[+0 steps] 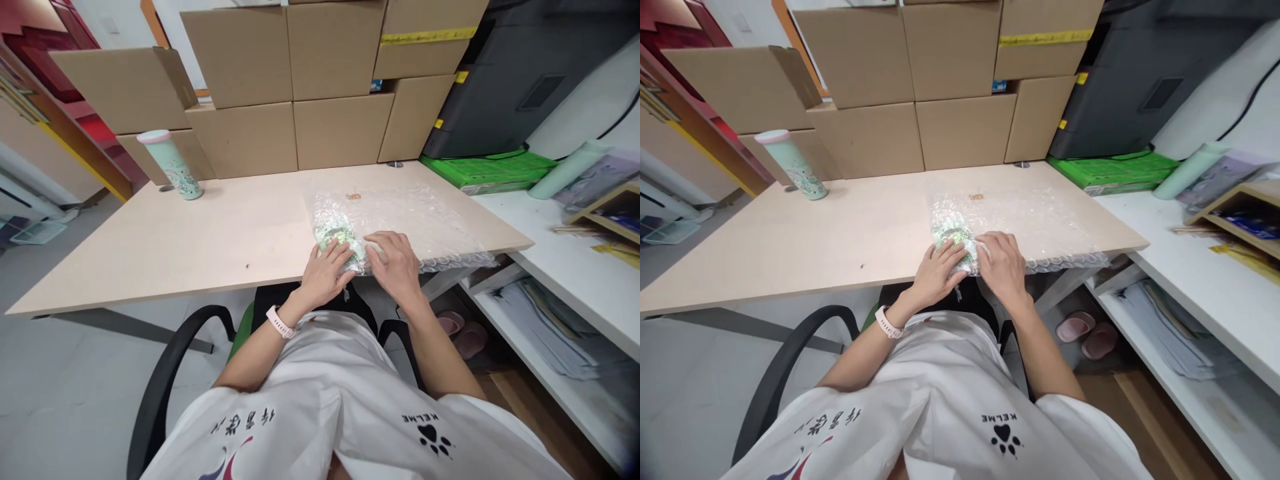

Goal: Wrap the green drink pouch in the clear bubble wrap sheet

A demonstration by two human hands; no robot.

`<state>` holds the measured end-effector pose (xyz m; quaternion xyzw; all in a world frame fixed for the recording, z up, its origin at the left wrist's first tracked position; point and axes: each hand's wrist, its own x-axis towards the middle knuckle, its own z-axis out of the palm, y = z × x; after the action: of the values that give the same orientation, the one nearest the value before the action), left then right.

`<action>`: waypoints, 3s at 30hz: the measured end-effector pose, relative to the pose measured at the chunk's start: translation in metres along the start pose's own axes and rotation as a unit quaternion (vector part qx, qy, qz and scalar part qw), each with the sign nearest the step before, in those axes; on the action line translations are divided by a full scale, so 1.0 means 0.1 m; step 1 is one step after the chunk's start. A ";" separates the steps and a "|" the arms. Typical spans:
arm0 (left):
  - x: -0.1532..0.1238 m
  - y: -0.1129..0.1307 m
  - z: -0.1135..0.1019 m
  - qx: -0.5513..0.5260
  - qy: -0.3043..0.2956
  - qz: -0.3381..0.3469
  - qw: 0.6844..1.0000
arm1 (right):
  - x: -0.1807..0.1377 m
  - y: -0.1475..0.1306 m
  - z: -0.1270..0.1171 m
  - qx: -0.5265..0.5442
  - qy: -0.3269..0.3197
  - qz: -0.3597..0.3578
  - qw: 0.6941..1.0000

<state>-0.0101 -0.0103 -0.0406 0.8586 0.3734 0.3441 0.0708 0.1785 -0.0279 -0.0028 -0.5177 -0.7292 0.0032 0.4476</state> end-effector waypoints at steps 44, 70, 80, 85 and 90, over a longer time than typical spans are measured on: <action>0.08 0.40 -0.26 -0.466 0.269 -0.317 0.781 | -0.06 -0.15 0.21 0.149 -0.189 -0.012 0.971; 0.51 0.41 0.27 0.008 -0.083 -0.024 0.996 | -0.22 0.88 -0.23 -0.005 0.141 0.142 0.980; 0.15 0.24 -0.13 -0.058 -0.089 -0.029 0.994 | -0.31 0.77 -0.14 -0.046 0.145 0.132 0.979; -0.05 0.19 -0.18 -0.064 -0.079 -0.038 0.994 | -0.30 0.63 -0.13 -0.030 0.075 0.153 0.985; -0.05 0.11 0.01 -0.091 -0.052 -0.034 0.994 | -0.23 0.40 -0.11 0.028 -0.019 0.142 0.989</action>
<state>-0.0057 -0.0218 -0.0397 0.8520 0.3652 0.3292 0.1800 0.2176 -0.0318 -0.0303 -0.6033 -0.6560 0.0972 0.4429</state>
